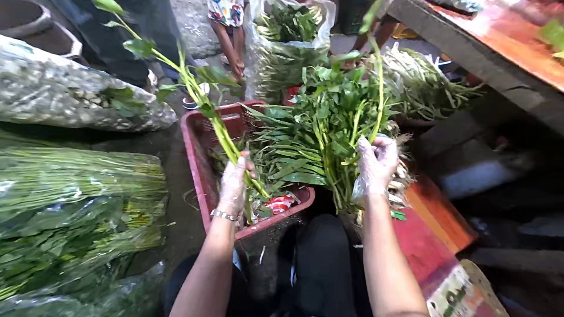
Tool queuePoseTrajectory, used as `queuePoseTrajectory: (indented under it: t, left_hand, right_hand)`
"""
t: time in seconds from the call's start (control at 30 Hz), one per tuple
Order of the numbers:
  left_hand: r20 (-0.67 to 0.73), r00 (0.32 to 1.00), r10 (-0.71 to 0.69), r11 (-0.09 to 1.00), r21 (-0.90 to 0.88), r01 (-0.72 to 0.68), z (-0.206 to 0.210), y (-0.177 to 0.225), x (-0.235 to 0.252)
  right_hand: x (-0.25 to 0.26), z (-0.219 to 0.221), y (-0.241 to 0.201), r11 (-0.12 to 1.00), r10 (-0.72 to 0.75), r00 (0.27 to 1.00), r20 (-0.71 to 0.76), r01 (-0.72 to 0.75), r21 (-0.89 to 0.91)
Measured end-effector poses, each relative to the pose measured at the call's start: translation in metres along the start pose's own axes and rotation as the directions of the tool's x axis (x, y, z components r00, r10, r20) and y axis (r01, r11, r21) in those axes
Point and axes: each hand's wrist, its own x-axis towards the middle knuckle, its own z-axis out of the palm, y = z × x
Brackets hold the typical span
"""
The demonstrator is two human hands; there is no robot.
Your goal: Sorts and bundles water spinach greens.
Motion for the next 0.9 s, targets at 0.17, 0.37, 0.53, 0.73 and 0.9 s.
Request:
queuePoseTrajectory:
  t: [0.17,0.37,0.53,0.73,0.9]
  left_hand:
    - [-0.005,1.0,-0.011,0.998,-0.06,0.011,-0.002,0.004,-0.001]
    - [-0.051,0.998,0.028,0.992,0.122,-0.021,-0.014,0.004,0.0]
    - [-0.003,0.999,0.039,0.991,0.13,-0.038,-0.026,0.004,0.0]
    - [-0.091,0.994,0.061,0.988,0.148,-0.047,-0.022,0.004,0.0]
    - [-0.167,0.978,0.127,0.982,0.163,-0.1,-0.018,0.007,0.0]
  right_hand:
    - [-0.046,0.086,-0.031,0.991,-0.128,0.928,0.349,0.108,0.077]
    - [-0.103,0.164,-0.025,0.971,-0.234,0.718,0.656,0.2,0.129]
    - [-0.095,0.17,-0.032,0.988,-0.123,0.707,0.697,0.017,0.156]
    - [-0.103,0.176,-0.02,0.977,-0.212,0.656,0.724,0.117,0.18]
    - [-0.099,0.158,-0.015,0.99,-0.14,0.662,0.737,0.077,0.119]
